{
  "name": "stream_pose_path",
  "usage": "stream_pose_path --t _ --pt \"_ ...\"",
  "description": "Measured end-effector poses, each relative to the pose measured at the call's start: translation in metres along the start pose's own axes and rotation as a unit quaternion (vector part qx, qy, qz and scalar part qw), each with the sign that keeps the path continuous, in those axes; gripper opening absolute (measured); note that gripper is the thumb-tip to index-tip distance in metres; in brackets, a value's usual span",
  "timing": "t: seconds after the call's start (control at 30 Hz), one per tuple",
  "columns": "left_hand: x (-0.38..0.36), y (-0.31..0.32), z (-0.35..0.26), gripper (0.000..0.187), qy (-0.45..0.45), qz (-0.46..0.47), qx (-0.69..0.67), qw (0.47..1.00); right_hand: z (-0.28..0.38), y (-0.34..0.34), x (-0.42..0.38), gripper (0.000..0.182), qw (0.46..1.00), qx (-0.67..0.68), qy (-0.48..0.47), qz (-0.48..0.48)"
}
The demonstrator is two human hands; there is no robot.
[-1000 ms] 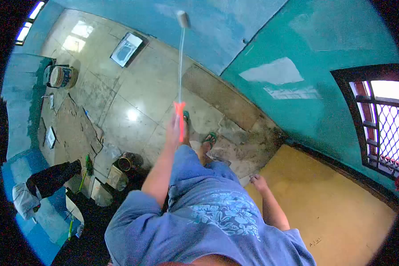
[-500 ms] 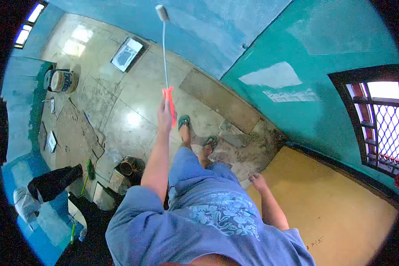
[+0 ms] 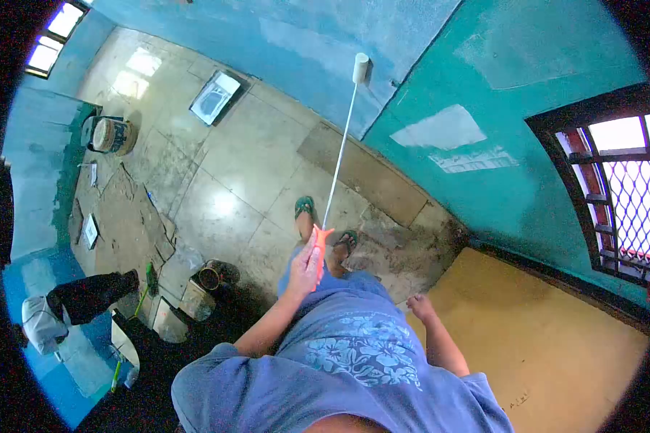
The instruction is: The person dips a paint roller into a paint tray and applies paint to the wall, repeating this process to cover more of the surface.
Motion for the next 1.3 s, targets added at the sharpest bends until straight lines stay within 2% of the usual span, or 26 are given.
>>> stream_pose_path --t 0.03,0.1,0.2,0.23,0.3,0.4,0.5,0.57,0.6,0.67,0.73,0.77,0.9,1.0,1.07,1.13,1.2,1.27,1.3 --pt "0.000 0.000 -0.004 0.046 0.002 -0.002 0.001 1.000 -0.002 -0.001 0.001 0.026 1.000 0.023 -0.010 -0.001" --pt "0.017 -0.002 -0.018 0.044 0.001 -0.066 -0.005 0.998 0.003 -0.003 0.002 0.025 0.999 0.044 -0.024 -0.003" --pt "0.082 -0.028 -0.023 0.043 -0.005 -0.107 -0.015 0.994 0.009 -0.003 -0.006 0.023 0.997 0.066 0.003 -0.048" --pt "0.105 -0.036 -0.043 0.043 0.102 -0.191 0.005 0.976 0.007 -0.003 -0.005 0.022 0.996 0.076 -0.008 -0.045" --pt "0.146 -0.061 -0.069 0.043 0.078 -0.177 -0.053 0.980 0.002 -0.002 -0.007 0.022 0.995 0.086 -0.022 -0.044" --pt "0.156 -0.070 -0.109 0.042 0.081 -0.180 -0.092 0.976 -0.008 -0.002 -0.010 0.022 0.997 0.074 -0.013 -0.033" --pt "0.134 -0.061 -0.088 0.041 0.081 -0.163 -0.064 0.981 -0.041 -0.004 0.007 0.025 0.996 0.083 -0.021 -0.024" --pt "0.083 -0.038 -0.082 0.041 0.050 -0.132 -0.045 0.989 -0.066 -0.006 0.020 0.023 0.994 0.075 -0.071 0.034" --pt "0.056 -0.026 -0.075 0.042 0.050 -0.111 -0.030 0.992 -0.062 -0.002 0.014 0.023 0.994 0.078 -0.071 0.035" --pt "0.002 0.002 -0.073 0.046 -0.037 -0.050 -0.070 0.996 -0.045 -0.001 -0.003 0.020 0.995 0.087 -0.045 -0.035" --pt "-0.036 0.014 -0.071 0.046 -0.017 0.000 -0.052 0.998 -0.028 -0.006 -0.013 0.021 0.997 0.050 -0.050 -0.030" --pt "-0.044 0.017 -0.068 0.046 -0.017 -0.003 -0.052 0.998 -0.026 -0.007 -0.013 0.022 0.998 0.011 -0.055 -0.027" --pt "-0.049 0.013 -0.068 0.047 -0.023 0.009 -0.050 0.998 -0.019 -0.007 -0.001 0.025 0.999 0.020 -0.015 -0.026" --pt "-0.027 0.006 -0.086 0.047 -0.015 -0.032 -0.012 0.999 -0.036 -0.013 0.019 0.025 0.998 0.034 -0.032 -0.038" --pt "0.000 -0.008 -0.110 0.045 0.018 -0.082 -0.003 0.996 -0.021 -0.015 0.015 0.008 0.996 0.078 -0.021 -0.026" --pt "0.061 -0.037 -0.084 0.045 0.049 -0.121 -0.051 0.990 -0.016 -0.012 0.006 0.008 0.994 0.100 -0.027 -0.034" --pt "0.100 -0.066 -0.111 0.044 0.054 -0.162 -0.063 0.983 -0.021 -0.011 0.003 0.009 0.991 0.121 -0.032 -0.043" --pt "0.134 -0.093 -0.128 0.044 0.100 -0.178 -0.048 0.978 -0.039 -0.012 0.008 0.021 0.995 0.089 -0.019 -0.041" --pt "0.140 -0.097 -0.135 0.044 0.102 -0.181 -0.049 0.977 -0.034 -0.012 0.001 0.021 0.995 0.087 -0.022 -0.040"
Point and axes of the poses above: each hand's wrist, its own x-axis towards the middle knuckle, its own y-axis out of the palm, z = x × y, the point moved 1 cm from there along x, towards the middle knuckle, and after that the axes turned 2 degrees about -y, right-handed, at the moved point
